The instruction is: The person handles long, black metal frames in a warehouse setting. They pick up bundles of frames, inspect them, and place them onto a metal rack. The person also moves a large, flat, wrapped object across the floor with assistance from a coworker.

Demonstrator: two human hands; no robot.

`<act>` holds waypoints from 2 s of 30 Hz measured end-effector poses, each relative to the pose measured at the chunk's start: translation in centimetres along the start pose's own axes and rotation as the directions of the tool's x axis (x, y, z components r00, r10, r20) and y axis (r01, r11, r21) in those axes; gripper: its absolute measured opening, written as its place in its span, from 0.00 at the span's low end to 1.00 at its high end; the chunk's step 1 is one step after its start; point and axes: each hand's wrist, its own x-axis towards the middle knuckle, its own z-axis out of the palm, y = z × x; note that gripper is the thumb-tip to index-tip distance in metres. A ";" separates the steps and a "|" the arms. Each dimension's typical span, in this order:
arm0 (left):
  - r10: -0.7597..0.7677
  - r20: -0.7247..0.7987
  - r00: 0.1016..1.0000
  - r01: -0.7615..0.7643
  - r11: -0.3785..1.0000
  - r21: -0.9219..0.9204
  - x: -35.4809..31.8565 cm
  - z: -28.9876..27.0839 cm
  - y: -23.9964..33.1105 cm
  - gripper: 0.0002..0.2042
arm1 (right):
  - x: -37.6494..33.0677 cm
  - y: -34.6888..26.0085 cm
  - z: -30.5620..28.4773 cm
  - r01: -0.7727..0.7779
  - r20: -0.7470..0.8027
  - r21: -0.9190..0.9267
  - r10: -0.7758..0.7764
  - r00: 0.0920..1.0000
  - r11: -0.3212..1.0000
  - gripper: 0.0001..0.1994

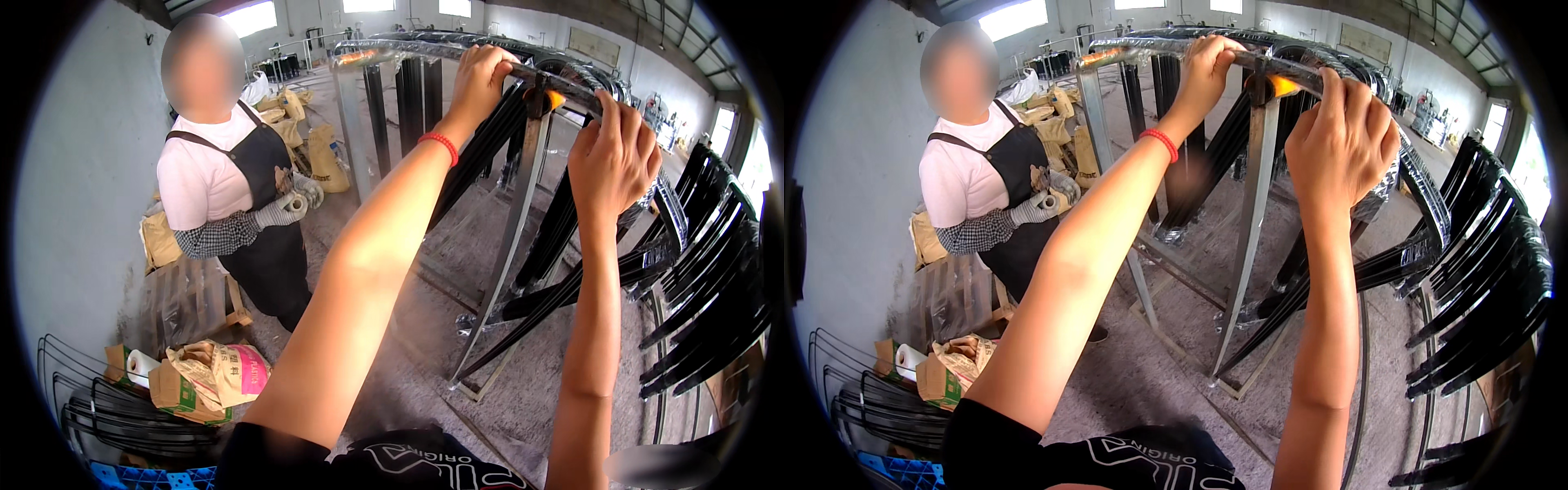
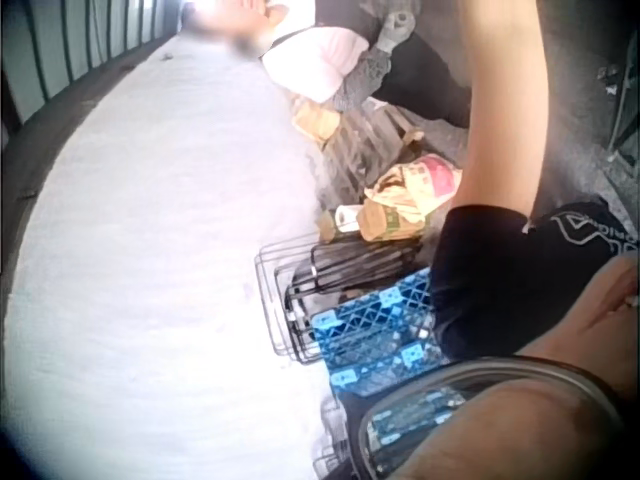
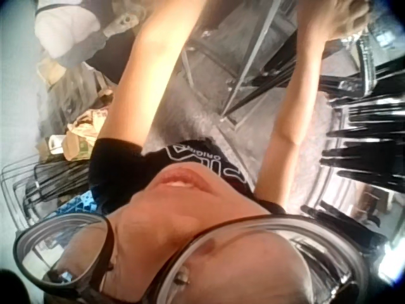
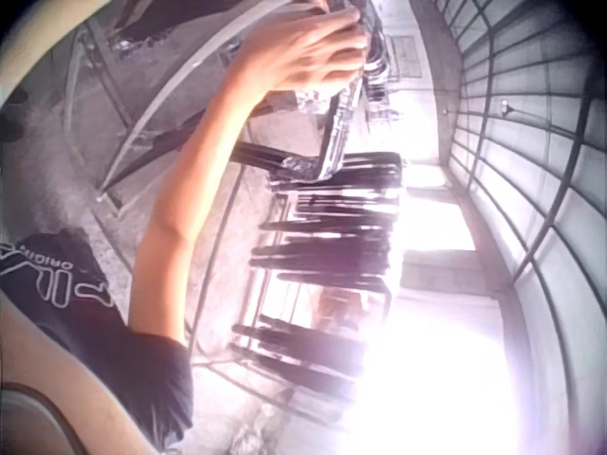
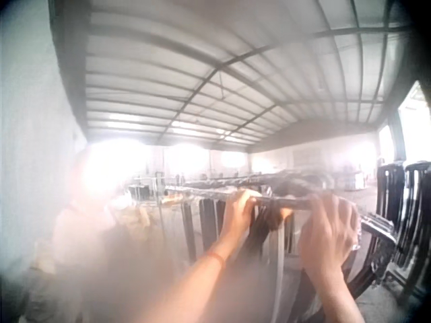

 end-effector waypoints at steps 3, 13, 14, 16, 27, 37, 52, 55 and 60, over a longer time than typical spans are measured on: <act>-0.010 -0.063 0.998 0.012 1.000 0.029 -0.3 0.3 0.9 0.15 | -0.1 -0.3 -0.1 -0.004 -0.009 -0.042 0.004 1.000 0.999 0.13; -0.071 -0.078 0.994 0.072 0.997 0.007 -0.7 0.4 1.5 0.17 | -0.1 -0.2 -0.6 -0.016 0.032 0.005 0.016 0.999 1.000 0.17; -0.059 -0.083 0.995 0.060 0.998 0.009 -0.7 0.5 1.6 0.17 | -0.2 -0.1 -0.6 -0.018 0.038 -0.002 0.018 0.999 1.000 0.17; -0.076 -0.083 0.994 0.078 0.997 0.015 -0.9 0.5 1.7 0.15 | -0.1 -0.2 -0.5 -0.015 0.019 0.003 0.015 1.000 1.000 0.16; -0.040 -0.075 0.996 0.040 0.999 -0.006 -0.5 0.4 2.0 0.11 | -0.3 0.2 -0.3 -0.020 -0.009 0.014 0.020 1.000 1.000 0.15; -0.045 -0.166 0.985 0.068 0.988 0.139 -1.3 1.3 2.4 0.22 | 0.1 -0.3 -0.9 -0.059 0.056 0.025 0.057 0.997 0.998 0.17; 0.013 -0.158 0.987 0.018 0.981 0.195 -1.7 0.0 1.9 0.24 | -0.2 -0.7 0.1 -0.009 -0.050 -0.010 0.009 0.999 1.000 0.15; 0.013 -0.227 0.974 0.022 0.988 0.151 -1.3 0.2 3.8 0.21 | -0.2 0.2 -0.1 0.029 -0.082 -0.048 -0.033 0.996 0.998 0.15; 0.025 -0.234 0.972 0.019 0.982 0.186 -1.6 1.3 2.1 0.19 | 0.0 -0.2 -0.3 0.014 -0.049 -0.043 -0.016 0.999 0.999 0.15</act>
